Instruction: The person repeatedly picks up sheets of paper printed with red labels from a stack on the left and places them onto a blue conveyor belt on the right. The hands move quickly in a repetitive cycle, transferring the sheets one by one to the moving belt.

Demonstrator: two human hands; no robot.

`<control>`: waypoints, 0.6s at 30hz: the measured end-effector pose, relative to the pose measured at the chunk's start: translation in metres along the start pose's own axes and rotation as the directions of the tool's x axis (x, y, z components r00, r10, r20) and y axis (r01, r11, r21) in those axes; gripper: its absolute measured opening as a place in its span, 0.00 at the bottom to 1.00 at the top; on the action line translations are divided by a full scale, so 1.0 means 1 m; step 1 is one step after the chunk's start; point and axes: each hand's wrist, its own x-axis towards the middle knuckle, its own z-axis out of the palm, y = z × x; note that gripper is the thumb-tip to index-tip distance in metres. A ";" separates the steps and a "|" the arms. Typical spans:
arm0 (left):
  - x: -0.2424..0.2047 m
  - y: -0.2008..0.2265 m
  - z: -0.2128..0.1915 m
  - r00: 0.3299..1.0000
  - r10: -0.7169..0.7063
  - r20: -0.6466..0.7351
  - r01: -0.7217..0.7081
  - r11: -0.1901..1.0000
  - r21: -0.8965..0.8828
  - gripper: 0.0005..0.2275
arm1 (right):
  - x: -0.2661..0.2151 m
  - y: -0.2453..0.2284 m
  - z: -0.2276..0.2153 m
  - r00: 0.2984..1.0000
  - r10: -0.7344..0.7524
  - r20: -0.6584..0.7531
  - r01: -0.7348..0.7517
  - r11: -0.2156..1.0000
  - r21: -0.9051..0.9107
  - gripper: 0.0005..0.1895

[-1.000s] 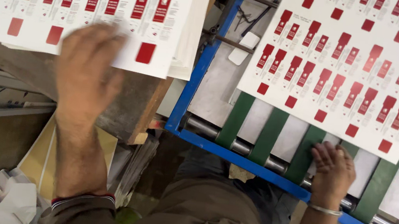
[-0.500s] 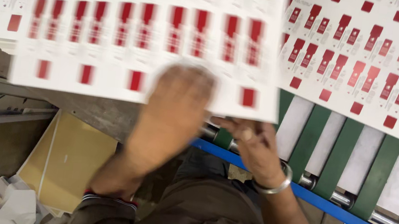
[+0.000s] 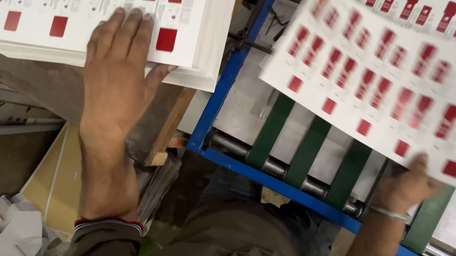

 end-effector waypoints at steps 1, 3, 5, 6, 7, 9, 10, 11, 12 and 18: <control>-0.004 -0.004 0.004 1.000 -0.002 -0.004 0.002 1.000 -0.016 0.28 | 0.006 0.002 -0.018 0.997 0.001 -0.079 -0.004 0.999 -0.049 0.20; -0.009 -0.010 0.012 1.000 -0.004 -0.008 0.004 0.998 -0.057 0.27 | 0.013 -0.002 -0.052 0.983 -0.024 -0.181 0.002 0.992 -0.124 0.18; -0.019 -0.011 0.016 0.999 0.016 -0.050 -0.018 0.999 -0.043 0.21 | 0.005 0.001 -0.073 0.976 -0.057 -0.212 0.019 0.984 -0.176 0.19; -0.020 -0.012 0.016 0.996 0.027 -0.080 -0.029 0.999 -0.031 0.17 | 0.000 0.001 -0.078 0.979 -0.032 -0.201 -0.005 0.984 -0.179 0.18; -0.020 -0.012 0.017 0.993 0.018 -0.114 -0.021 0.999 -0.026 0.16 | -0.007 -0.001 -0.082 0.982 -0.006 -0.190 -0.029 0.983 -0.184 0.17; -0.022 -0.011 0.019 0.986 0.012 -0.165 -0.016 1.000 -0.025 0.15 | -0.024 -0.004 -0.088 0.995 0.005 -0.100 -0.024 0.982 -0.186 0.18; -0.022 -0.011 0.021 0.984 0.018 -0.178 -0.024 0.999 -0.031 0.14 | -0.033 -0.005 -0.089 1.000 -0.014 -0.016 0.011 0.985 -0.175 0.19; -0.022 -0.011 0.021 0.981 0.023 -0.191 -0.031 0.999 -0.036 0.13 | -0.040 -0.007 -0.088 0.997 -0.033 0.067 0.044 0.986 -0.161 0.22; -0.021 -0.011 0.022 0.977 0.029 -0.211 -0.039 0.998 -0.040 0.11 | -0.041 -0.008 -0.084 0.998 -0.031 0.050 0.039 0.985 -0.166 0.21; -0.021 -0.011 0.021 0.974 0.007 -0.228 -0.023 0.997 -0.068 0.12 | -0.030 -0.013 -0.057 1.000 0.013 0.003 -0.013 0.983 -0.185 0.21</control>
